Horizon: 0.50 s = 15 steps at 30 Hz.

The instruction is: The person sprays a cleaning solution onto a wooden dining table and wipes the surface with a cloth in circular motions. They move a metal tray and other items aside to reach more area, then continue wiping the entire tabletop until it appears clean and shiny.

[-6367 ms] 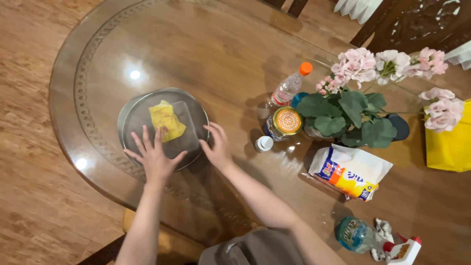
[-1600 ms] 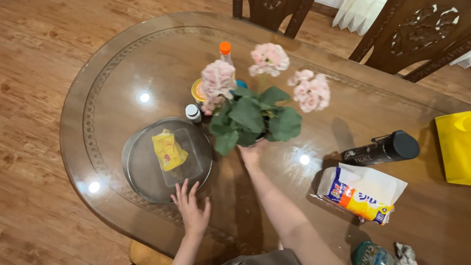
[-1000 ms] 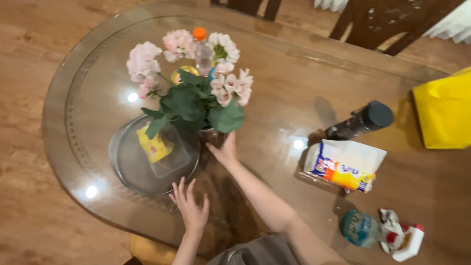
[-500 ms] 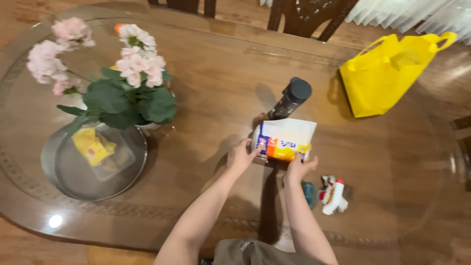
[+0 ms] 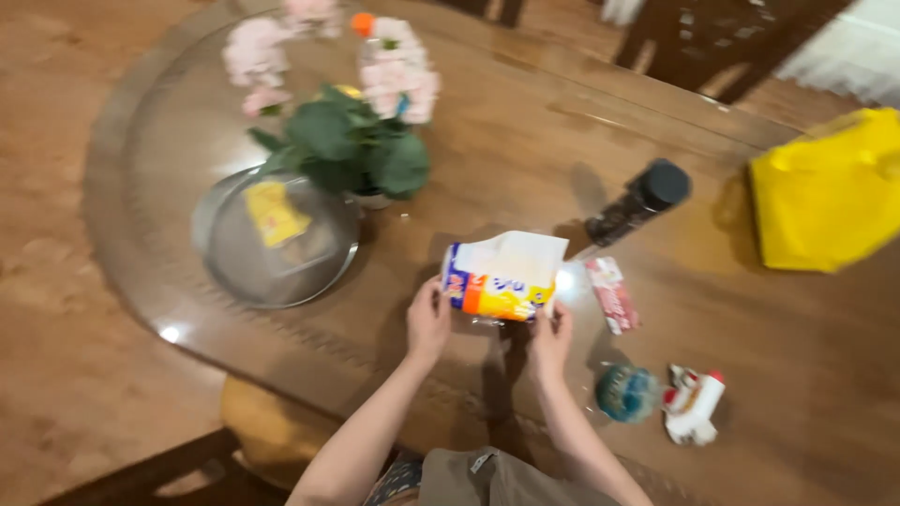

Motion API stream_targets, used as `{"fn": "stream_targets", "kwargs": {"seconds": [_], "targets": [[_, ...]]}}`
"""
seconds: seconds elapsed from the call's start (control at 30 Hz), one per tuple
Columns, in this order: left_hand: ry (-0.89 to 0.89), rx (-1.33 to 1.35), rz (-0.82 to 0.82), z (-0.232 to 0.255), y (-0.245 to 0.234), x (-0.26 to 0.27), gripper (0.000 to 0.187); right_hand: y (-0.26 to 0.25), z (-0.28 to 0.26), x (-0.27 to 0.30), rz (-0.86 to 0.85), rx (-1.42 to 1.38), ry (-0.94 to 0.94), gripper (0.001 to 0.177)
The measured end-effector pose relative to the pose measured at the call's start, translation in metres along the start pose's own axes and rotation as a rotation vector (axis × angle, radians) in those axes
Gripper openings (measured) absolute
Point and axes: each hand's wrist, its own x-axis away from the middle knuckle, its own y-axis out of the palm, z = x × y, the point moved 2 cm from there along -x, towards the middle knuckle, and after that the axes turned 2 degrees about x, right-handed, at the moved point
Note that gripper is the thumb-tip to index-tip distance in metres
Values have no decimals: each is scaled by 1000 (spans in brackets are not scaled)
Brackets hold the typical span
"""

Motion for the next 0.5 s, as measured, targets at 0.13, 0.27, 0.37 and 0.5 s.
{"fn": "stream_targets", "kwargs": {"seconds": [0.13, 0.27, 0.37, 0.5], "targets": [[-33, -200, 253, -17, -102, 20, 18, 92, 10, 57, -272, 107, 29, 33], [-136, -275, 590, -56, -186, 39, 14, 162, 23, 110, -614, 262, -66, 28], [-184, -360, 758, -62, -240, 45, 11, 196, 33, 151, -813, 437, 7, 37], [53, -413, 781, -118, -299, 34, 6, 217, 73, 185, -1169, 463, 151, 81]]}}
